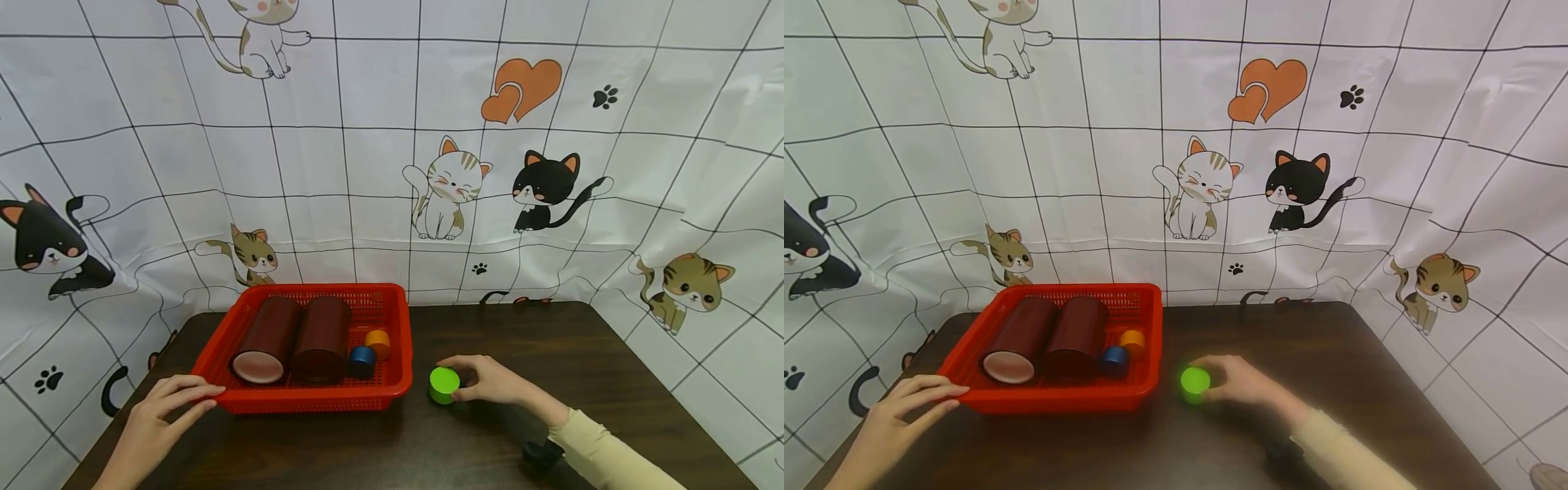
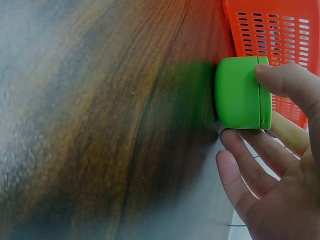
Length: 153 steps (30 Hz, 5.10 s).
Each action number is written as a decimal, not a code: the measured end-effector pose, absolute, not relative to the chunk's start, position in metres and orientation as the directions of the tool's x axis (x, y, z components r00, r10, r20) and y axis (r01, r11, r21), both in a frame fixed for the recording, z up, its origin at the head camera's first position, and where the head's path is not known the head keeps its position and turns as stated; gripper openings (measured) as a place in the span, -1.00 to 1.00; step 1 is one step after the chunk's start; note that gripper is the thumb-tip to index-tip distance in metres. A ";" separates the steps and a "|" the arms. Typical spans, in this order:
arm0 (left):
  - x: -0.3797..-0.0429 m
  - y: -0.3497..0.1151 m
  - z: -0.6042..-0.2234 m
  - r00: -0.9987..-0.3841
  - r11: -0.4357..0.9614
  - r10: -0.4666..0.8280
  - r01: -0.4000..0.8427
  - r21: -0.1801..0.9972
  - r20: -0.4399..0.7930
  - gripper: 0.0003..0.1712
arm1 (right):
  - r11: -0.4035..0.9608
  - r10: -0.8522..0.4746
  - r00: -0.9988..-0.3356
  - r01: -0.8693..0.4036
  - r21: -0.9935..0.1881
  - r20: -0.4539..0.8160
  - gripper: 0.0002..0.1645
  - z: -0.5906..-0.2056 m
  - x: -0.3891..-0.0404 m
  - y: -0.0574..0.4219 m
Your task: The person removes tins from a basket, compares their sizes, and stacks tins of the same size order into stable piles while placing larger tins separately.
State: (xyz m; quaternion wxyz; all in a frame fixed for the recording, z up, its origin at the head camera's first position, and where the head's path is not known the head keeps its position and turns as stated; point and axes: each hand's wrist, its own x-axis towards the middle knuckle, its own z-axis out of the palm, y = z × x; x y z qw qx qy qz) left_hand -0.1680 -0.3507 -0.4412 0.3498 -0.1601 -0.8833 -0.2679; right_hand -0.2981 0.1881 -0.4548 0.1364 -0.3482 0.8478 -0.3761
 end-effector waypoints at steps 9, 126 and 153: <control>-0.167 -0.350 -0.441 -0.722 0.796 0.079 0.461 0.393 0.687 -0.40 | 0.496 -0.688 -0.726 -0.475 -0.727 0.006 -0.26 -0.455 -0.300 0.188; -0.171 -0.354 -0.446 -0.694 0.809 0.103 0.475 0.346 0.712 -0.40 | 0.606 -0.691 -0.723 -0.591 -0.532 0.016 -0.44 -0.359 -0.374 0.000; -0.170 -0.355 -0.447 -0.691 0.803 0.092 0.477 0.357 0.717 -0.39 | 0.721 -0.692 -0.627 -0.629 -0.291 -0.359 -0.57 -0.372 -0.365 -0.016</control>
